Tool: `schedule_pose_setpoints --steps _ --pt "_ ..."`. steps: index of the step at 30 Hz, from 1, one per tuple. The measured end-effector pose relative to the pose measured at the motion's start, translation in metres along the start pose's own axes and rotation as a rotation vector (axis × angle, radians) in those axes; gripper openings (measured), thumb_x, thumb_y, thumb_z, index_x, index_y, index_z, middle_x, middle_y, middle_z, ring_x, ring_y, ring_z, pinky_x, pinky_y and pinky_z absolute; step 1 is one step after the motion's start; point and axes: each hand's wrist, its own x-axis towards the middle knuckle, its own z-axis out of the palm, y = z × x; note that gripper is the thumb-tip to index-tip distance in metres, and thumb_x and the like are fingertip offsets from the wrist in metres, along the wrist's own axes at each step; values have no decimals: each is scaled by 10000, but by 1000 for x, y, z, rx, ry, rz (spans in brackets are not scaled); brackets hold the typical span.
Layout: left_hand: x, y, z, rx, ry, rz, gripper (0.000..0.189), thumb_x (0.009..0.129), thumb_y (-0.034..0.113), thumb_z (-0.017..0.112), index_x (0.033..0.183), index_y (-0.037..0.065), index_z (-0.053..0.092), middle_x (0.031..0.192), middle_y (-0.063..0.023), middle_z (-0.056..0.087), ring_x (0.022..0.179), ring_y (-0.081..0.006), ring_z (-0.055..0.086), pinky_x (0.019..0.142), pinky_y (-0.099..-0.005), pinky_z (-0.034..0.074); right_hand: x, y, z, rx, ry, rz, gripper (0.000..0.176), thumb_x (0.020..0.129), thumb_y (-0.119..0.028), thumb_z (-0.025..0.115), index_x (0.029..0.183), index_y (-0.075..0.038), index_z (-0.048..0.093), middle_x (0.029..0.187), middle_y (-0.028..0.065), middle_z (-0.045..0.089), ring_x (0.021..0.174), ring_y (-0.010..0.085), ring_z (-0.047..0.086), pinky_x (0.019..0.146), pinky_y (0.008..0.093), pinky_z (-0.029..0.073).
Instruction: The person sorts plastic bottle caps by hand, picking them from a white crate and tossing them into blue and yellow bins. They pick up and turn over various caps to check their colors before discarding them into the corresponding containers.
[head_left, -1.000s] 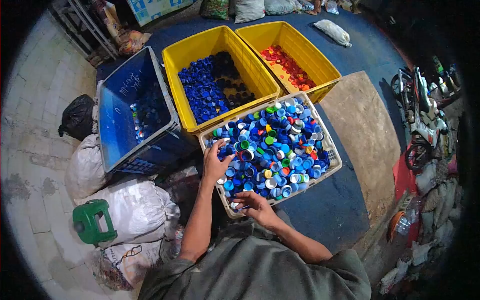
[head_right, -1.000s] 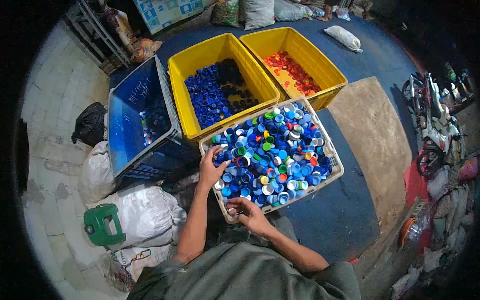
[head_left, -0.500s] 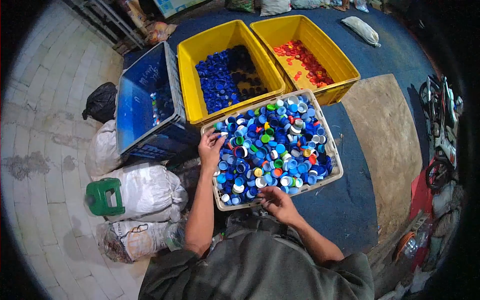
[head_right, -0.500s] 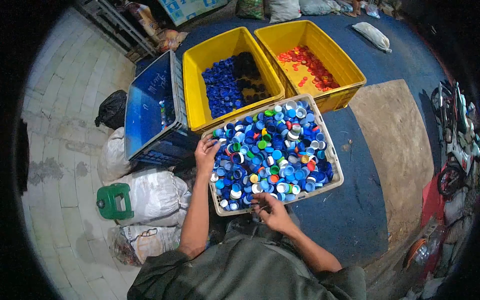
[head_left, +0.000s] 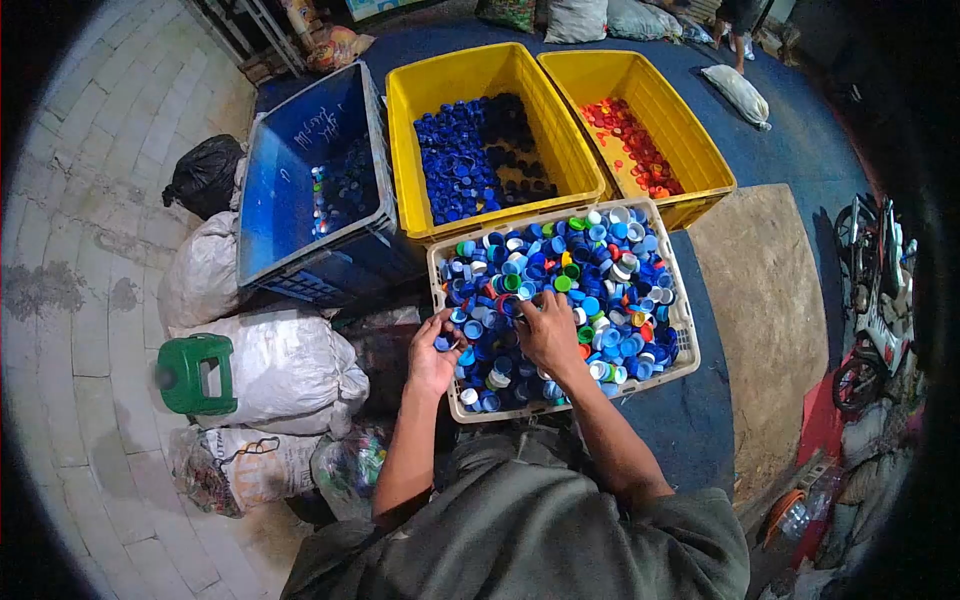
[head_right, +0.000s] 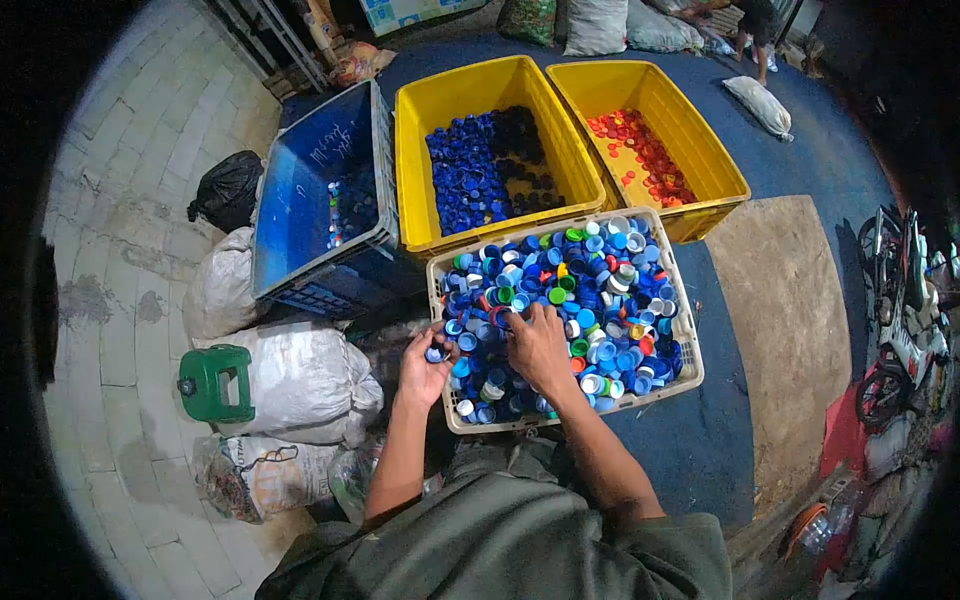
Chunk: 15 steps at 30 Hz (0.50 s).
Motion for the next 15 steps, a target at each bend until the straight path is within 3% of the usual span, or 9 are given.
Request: schedule_pose_setpoints --steps 9,13,15 --pt "-18 -2 -11 421 44 96 201 891 145 647 1068 63 602 838 4 584 648 -68 492 587 -223 415 13 -5 17 -159 -70 55 391 720 -48 611 1100 -128 655 990 142 530 924 328 495 765 428 413" --pt "-18 -9 -14 727 -5 167 329 833 134 704 1129 64 580 871 -10 618 680 -63 510 617 -231 412 15 -7 14 -184 -92 54 359 748 -57 565 1083 -143 660 997 151 528 933 319 500 777 420 406" --pt "-12 -16 -19 871 -26 243 377 808 121 718 1148 39 576 878 -22 623 760 -96 565 698 -269 458 17 -5 15 -201 -99 46 357 750 -61 566 1082 -152 660 1005 151 527 936 320 501 778 421 407"
